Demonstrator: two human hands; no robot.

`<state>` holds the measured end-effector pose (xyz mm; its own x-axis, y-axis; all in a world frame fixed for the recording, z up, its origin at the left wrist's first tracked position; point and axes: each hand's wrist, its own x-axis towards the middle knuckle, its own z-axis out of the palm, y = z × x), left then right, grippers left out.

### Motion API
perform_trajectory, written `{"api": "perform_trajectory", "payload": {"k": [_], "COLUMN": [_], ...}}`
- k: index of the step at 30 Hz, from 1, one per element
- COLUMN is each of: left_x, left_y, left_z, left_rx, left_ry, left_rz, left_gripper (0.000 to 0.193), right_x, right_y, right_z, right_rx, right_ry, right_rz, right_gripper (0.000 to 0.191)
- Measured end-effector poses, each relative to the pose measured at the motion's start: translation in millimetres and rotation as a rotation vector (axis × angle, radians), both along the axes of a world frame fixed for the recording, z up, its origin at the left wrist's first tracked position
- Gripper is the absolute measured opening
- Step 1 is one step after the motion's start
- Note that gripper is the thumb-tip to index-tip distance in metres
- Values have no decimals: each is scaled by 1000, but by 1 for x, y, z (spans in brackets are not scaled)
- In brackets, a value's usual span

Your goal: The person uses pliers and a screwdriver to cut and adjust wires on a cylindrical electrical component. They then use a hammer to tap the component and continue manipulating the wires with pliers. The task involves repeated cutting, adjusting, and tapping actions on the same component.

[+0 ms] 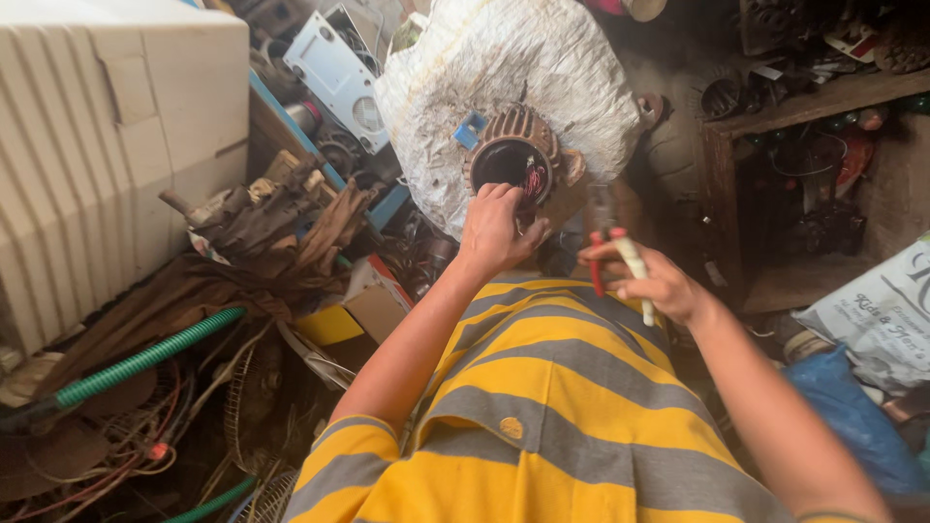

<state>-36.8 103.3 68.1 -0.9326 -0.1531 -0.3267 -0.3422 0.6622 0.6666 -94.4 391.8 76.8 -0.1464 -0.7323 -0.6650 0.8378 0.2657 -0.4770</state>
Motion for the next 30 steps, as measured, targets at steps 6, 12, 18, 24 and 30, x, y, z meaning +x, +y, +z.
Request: {"api": "perform_trajectory", "payload": {"k": [6,12,18,24,30], "left_x": [-17,-71,-81,-80,-81], "left_y": [-38,-71,-62,-60,-61], "left_z": [5,-53,-88,-100,-84], "left_rx": [39,-31,-110,-135,-145], "left_ry": [306,314,119,114,100], "left_rz": [320,404,399,415,374], "left_gripper": [40,25,28,30,37], "right_x": [-29,-50,-53,-12,5], "right_y": [-33,-57,-56,-41,-79], "right_z": [-35,-46,-64,-64,-26], "right_rx": [-119,-57,4,17,690], "right_ry": [-336,-424,-285,-508,705], "right_rz": [191,291,372,76,719], "right_gripper": [87,89,82,68,32]}}
